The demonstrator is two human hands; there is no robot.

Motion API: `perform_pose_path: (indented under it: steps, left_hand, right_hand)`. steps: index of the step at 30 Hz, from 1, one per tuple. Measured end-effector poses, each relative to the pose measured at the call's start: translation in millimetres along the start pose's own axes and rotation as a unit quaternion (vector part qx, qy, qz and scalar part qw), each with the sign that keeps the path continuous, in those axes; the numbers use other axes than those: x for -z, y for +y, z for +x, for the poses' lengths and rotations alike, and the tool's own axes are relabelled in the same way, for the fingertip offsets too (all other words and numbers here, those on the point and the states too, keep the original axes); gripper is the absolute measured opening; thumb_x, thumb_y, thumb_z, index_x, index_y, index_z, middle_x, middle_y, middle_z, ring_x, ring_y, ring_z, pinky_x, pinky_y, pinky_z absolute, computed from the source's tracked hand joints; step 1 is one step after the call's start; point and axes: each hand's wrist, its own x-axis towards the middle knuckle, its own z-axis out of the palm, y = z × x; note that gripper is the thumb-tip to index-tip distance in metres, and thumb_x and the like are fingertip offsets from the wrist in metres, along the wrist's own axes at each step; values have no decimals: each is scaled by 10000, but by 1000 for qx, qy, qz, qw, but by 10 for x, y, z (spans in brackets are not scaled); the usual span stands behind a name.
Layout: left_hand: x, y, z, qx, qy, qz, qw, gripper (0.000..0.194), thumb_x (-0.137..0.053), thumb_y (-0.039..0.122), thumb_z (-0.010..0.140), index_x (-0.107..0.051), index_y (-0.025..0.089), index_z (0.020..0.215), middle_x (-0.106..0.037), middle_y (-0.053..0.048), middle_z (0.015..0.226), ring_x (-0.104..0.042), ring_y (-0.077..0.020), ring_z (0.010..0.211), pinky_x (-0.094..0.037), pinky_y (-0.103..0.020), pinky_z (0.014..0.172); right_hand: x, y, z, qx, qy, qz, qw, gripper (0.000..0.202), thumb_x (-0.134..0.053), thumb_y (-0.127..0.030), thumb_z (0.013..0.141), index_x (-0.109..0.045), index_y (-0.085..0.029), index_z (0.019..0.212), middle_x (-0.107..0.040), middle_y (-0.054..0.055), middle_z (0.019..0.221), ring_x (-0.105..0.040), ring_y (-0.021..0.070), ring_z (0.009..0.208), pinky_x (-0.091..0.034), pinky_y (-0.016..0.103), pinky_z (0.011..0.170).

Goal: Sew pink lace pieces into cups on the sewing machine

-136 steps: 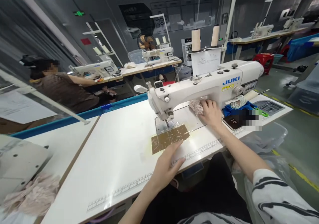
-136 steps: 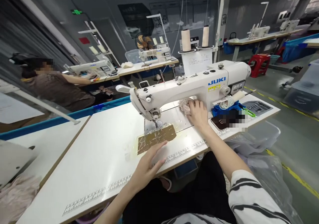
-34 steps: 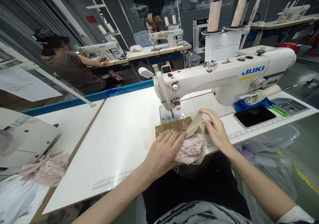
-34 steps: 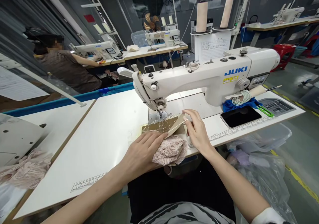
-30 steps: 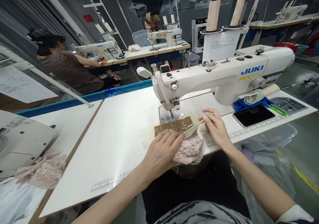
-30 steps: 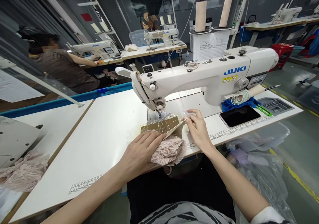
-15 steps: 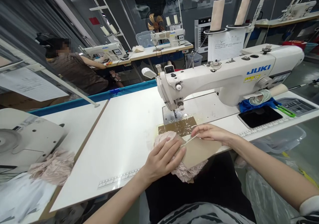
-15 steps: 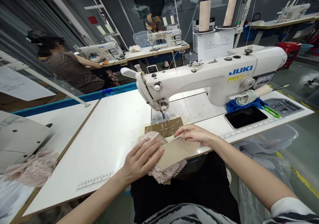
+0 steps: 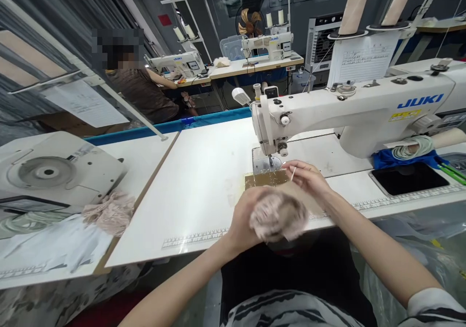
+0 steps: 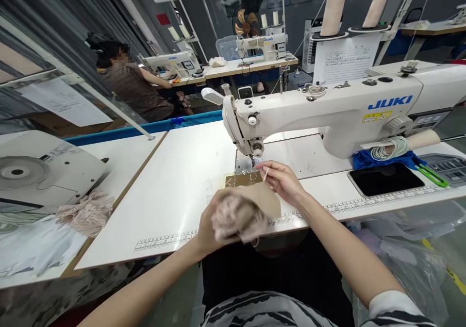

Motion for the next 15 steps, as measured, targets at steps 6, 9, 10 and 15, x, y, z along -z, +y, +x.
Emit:
perform_pose_path:
  steps: [6, 9, 10, 15]
  left_hand:
    - [54, 111, 158, 323, 52, -192, 925, 516, -726, 441, 753, -584, 154, 1158, -695, -110, 1051, -674, -270, 966, -595, -359, 753]
    - [89, 128, 227, 384, 65, -231, 892, 613, -803, 434, 657, -585, 156, 1158, -695, -102, 1057, -663, -280, 982, -578, -362, 790]
    - [104, 129, 247, 388, 54, -227, 891, 655, -820, 422, 637, -570, 162, 1184, -694, -99, 1065, -661, -281, 982, -574, -362, 789]
    - [172, 122, 375, 403, -64, -204, 890, 666, -797, 429, 680, -541, 187, 1244, -683, -96, 1116, -648, -286, 1017, -560, -379, 811]
  right_hand:
    - [7, 56, -59, 60, 35, 65, 995, 163, -609, -402, 863, -636, -242, 854, -620, 6, 941, -591, 148, 925, -487, 317, 859]
    - [-29, 32, -196, 129, 30, 20, 991, 195, -527, -358, 923, -612, -234, 800, -566, -9, 723, -587, 146, 783, -487, 324, 811]
    - [-42, 17, -253, 161, 16, -31, 986, 196, -509, -326, 933, -617, -232, 800, -536, -14, 673, -570, 144, 733, -483, 321, 784]
    - [-116, -76, -499, 292, -90, -398, 865, 130, -533, -164, 885, -648, -199, 933, -579, 30, 784, -511, 131, 670, -423, 268, 605]
